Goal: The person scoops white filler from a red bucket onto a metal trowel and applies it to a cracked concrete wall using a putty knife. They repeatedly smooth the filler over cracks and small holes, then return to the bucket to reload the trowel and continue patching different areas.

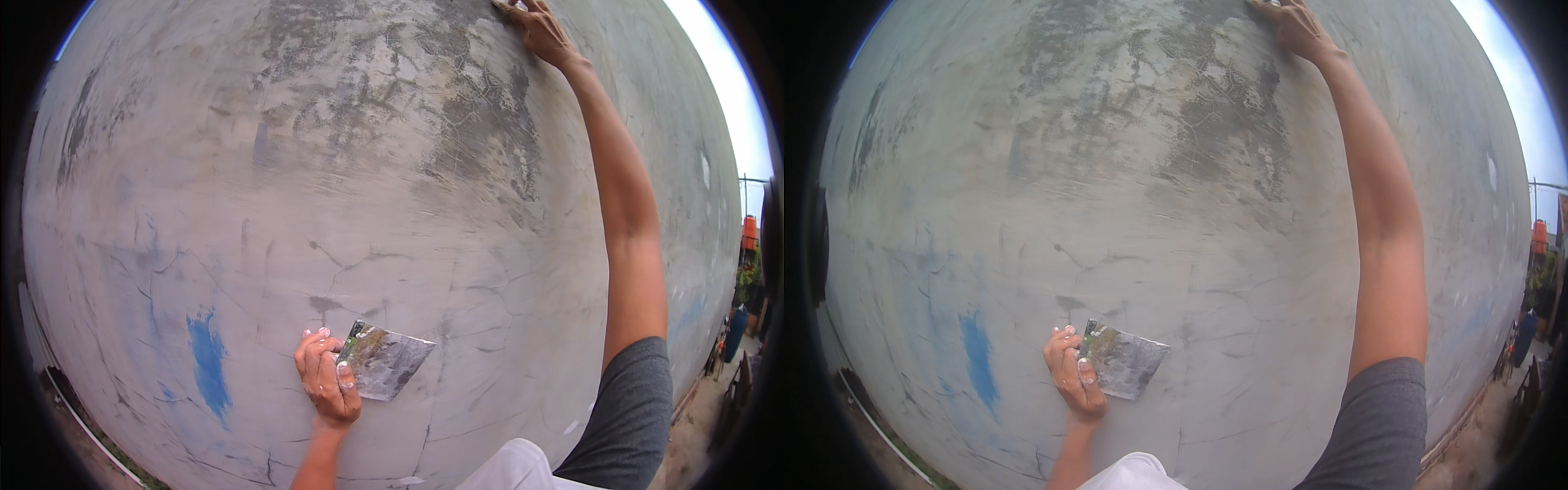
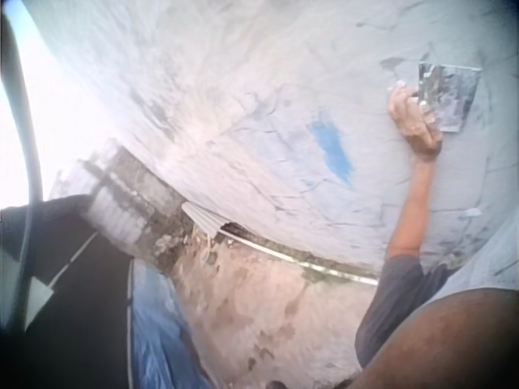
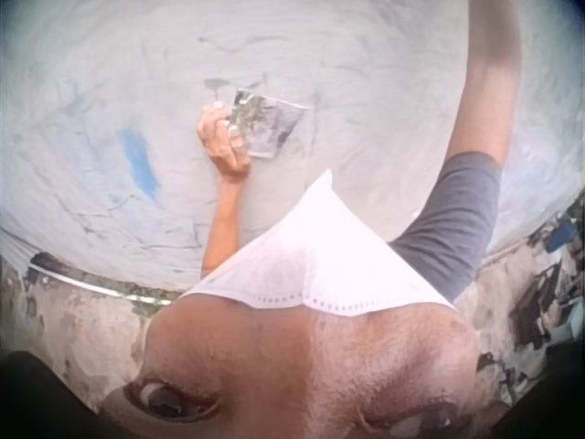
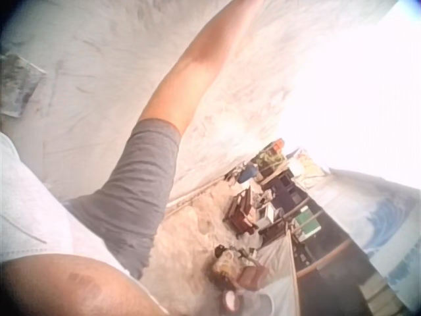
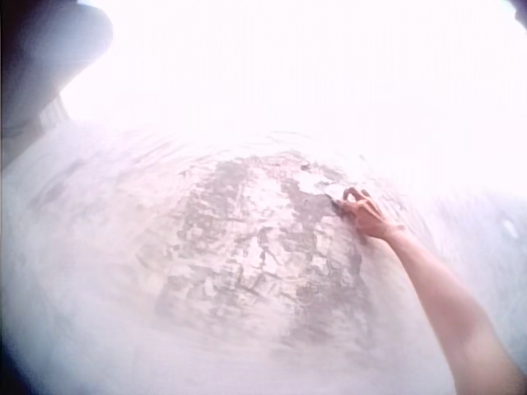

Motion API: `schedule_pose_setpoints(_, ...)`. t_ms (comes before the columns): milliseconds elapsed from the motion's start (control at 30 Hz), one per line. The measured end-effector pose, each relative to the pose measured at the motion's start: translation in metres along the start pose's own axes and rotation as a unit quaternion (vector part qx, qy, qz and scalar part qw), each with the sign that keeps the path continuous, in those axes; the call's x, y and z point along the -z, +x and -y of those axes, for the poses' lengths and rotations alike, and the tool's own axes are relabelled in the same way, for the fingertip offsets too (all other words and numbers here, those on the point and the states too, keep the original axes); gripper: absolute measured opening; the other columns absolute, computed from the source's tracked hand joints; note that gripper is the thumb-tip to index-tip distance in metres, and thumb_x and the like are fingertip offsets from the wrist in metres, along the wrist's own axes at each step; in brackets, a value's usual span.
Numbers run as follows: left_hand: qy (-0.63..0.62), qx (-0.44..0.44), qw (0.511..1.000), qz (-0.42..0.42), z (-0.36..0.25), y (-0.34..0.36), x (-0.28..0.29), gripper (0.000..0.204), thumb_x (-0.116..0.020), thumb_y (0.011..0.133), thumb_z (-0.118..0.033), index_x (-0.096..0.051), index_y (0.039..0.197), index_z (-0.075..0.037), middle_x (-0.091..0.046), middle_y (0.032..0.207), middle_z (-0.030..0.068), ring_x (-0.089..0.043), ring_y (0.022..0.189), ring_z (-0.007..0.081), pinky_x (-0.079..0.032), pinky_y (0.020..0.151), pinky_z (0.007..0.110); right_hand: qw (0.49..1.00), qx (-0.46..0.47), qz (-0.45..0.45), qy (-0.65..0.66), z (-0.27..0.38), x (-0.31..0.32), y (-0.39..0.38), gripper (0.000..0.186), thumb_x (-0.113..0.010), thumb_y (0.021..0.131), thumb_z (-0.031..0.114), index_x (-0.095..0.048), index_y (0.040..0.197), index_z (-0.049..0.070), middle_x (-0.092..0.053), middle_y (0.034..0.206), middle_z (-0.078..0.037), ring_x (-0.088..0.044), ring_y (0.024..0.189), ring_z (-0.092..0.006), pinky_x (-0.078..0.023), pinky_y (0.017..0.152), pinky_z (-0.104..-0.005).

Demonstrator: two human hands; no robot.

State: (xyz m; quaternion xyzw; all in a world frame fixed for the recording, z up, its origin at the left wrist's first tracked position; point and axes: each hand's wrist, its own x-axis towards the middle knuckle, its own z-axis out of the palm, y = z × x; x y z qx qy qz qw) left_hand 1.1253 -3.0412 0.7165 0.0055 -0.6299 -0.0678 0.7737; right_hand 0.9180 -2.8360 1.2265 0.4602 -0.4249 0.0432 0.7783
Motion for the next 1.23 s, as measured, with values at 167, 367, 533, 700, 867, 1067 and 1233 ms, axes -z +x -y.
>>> schedule_pose_setpoints(167,0.004,0.000,1.000,-0.009,-0.003,0.000,-0.001,0.026,-0.041,0.088,-0.017,-0.054,0.082,0.005,-0.054,0.094,0.0159,-0.049,0.105,0.0357,-0.035,0.099,0.051,0.997,-0.045,-0.034,0.057,-0.017,-0.009,0.000,0.042,-0.053,0.076,-0.002,-0.064,0.114,0.013,-0.054,0.113,-0.014,-0.054,0.101,-0.0323,-0.046,0.087,-0.0386)
schedule_pose_setpoints(367,0.015,-0.010,1.000,-0.012,-0.003,0.000,0.000,0.026,-0.042,0.088,-0.018,-0.054,0.082,0.005,-0.054,0.094,0.0163,-0.049,0.105,0.0358,-0.035,0.099,0.051,0.988,-0.121,0.019,0.091,-0.028,0.009,-0.012,0.035,-0.051,0.080,0.000,-0.065,0.110,0.010,-0.054,0.113,-0.017,-0.054,0.100,-0.0346,-0.047,0.083,-0.0412)
schedule_pose_setpoints(533,0.019,-0.006,1.000,-0.004,-0.003,0.000,0.004,0.026,-0.042,0.088,-0.018,-0.054,0.083,0.005,-0.054,0.094,0.0162,-0.049,0.105,0.0355,-0.035,0.099,0.050,0.992,-0.048,-0.111,-0.032,0.018,0.011,0.013,0.034,-0.052,0.077,-0.003,-0.065,0.107,0.005,-0.054,0.113,-0.018,-0.052,0.102,-0.0363,-0.048,0.083,-0.0439)
schedule_pose_setpoints(700,0.005,-0.010,1.000,0.003,0.000,0.000,0.001,0.025,-0.043,0.087,-0.017,-0.055,0.083,0.005,-0.054,0.094,0.0159,-0.049,0.105,0.0355,-0.035,0.100,0.050,0.999,-0.022,-0.029,-0.010,0.029,-0.007,0.030,0.037,-0.053,0.074,-0.002,-0.062,0.109,0.005,-0.054,0.112,-0.019,-0.052,0.104,-0.0353,-0.047,0.086,-0.0424)
schedule_pose_setpoints(867,-0.003,-0.006,1.000,0.006,0.000,0.001,0.003,0.025,-0.043,0.087,-0.018,-0.055,0.084,0.004,-0.054,0.094,0.0154,-0.049,0.106,0.0352,-0.034,0.100,0.050,0.997,-0.049,-0.036,-0.042,0.022,-0.015,0.028,0.036,-0.055,0.072,-0.001,-0.065,0.106,0.005,-0.054,0.111,-0.019,-0.053,0.103,-0.0354,-0.046,0.088,-0.0416)
schedule_pose_setpoints(1067,-0.007,-0.011,1.000,0.013,0.001,0.001,0.004,0.026,-0.043,0.088,-0.019,-0.056,0.085,0.004,-0.055,0.094,0.0146,-0.049,0.106,0.0346,-0.035,0.100,0.050,0.993,-0.102,-0.053,0.012,0.011,-0.020,0.020,0.036,-0.051,0.073,-0.001,-0.066,0.106,0.005,-0.055,0.110,-0.020,-0.054,0.100,-0.0377,-0.046,0.088,-0.0421)
schedule_pose_setpoints(1233,-0.020,-0.005,1.000,0.015,0.004,0.000,0.003,0.027,-0.043,0.089,-0.020,-0.057,0.085,0.003,-0.055,0.094,0.0143,-0.049,0.108,0.0342,-0.034,0.100,0.050,0.985,-0.157,-0.022,0.066,-0.020,-0.032,0.010,0.037,-0.050,0.075,-0.001,-0.067,0.107,0.007,-0.054,0.117,-0.023,-0.054,0.106,-0.0391,-0.045,0.089,-0.0417)
